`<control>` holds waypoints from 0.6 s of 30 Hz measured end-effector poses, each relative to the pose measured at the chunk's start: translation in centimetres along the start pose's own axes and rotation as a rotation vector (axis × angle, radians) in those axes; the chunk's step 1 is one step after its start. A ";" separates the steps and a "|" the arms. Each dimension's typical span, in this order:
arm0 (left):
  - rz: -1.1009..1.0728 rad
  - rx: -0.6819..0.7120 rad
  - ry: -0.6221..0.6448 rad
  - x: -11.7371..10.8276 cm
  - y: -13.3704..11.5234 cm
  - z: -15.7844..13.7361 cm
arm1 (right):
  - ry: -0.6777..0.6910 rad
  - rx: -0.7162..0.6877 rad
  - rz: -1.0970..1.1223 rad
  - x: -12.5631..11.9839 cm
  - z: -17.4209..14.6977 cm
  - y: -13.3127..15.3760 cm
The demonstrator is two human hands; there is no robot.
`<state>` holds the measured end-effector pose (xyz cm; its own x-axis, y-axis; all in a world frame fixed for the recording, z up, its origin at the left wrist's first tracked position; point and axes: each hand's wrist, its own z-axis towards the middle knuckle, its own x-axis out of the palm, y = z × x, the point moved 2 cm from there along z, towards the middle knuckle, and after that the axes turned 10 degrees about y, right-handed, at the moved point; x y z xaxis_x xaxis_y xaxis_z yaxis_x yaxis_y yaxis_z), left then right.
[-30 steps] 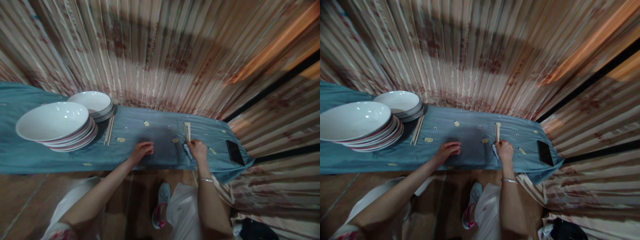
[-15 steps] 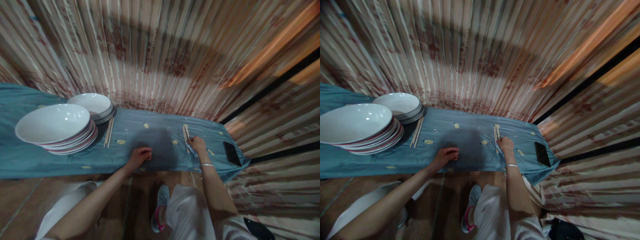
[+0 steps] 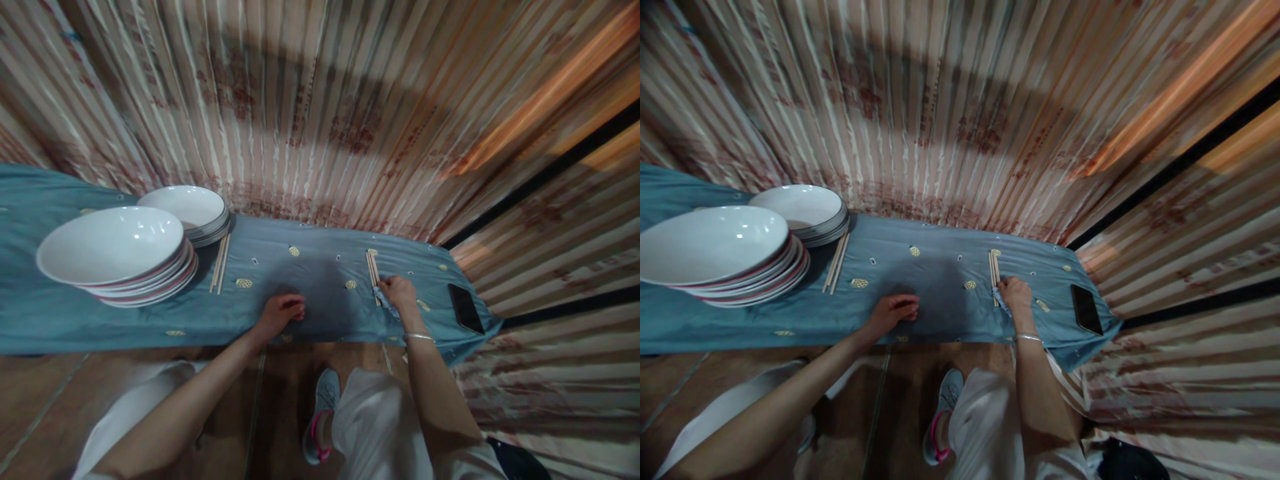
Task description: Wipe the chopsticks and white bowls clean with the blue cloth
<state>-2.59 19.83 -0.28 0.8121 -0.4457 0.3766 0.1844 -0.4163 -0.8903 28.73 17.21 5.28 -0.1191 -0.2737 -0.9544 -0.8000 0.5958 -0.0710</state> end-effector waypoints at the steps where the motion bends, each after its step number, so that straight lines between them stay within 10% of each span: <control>1: 0.004 0.002 0.002 0.0 0.0 -0.1 | -0.009 0.003 0.000 -0.3 -0.6 -0.2; 8: 0.220 0.118 -0.034 -1.6 -0.8 -0.4 | -0.205 -0.211 0.505 -1.7 -5.3 0.4; 12: 0.690 0.399 -0.265 -4.8 -3.3 -1.2 | 0.140 -0.427 1.357 -0.3 -7.6 5.5; 18: 1.131 0.348 -0.541 -9.7 -4.8 -2.8 | 0.571 -0.524 1.640 2.3 -10.4 12.6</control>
<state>-12.88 23.92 1.06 0.7146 -0.0043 -0.6996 -0.6784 0.2398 -0.6944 12.25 16.28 5.20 -0.9657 0.0174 0.2589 0.2546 0.2557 0.9326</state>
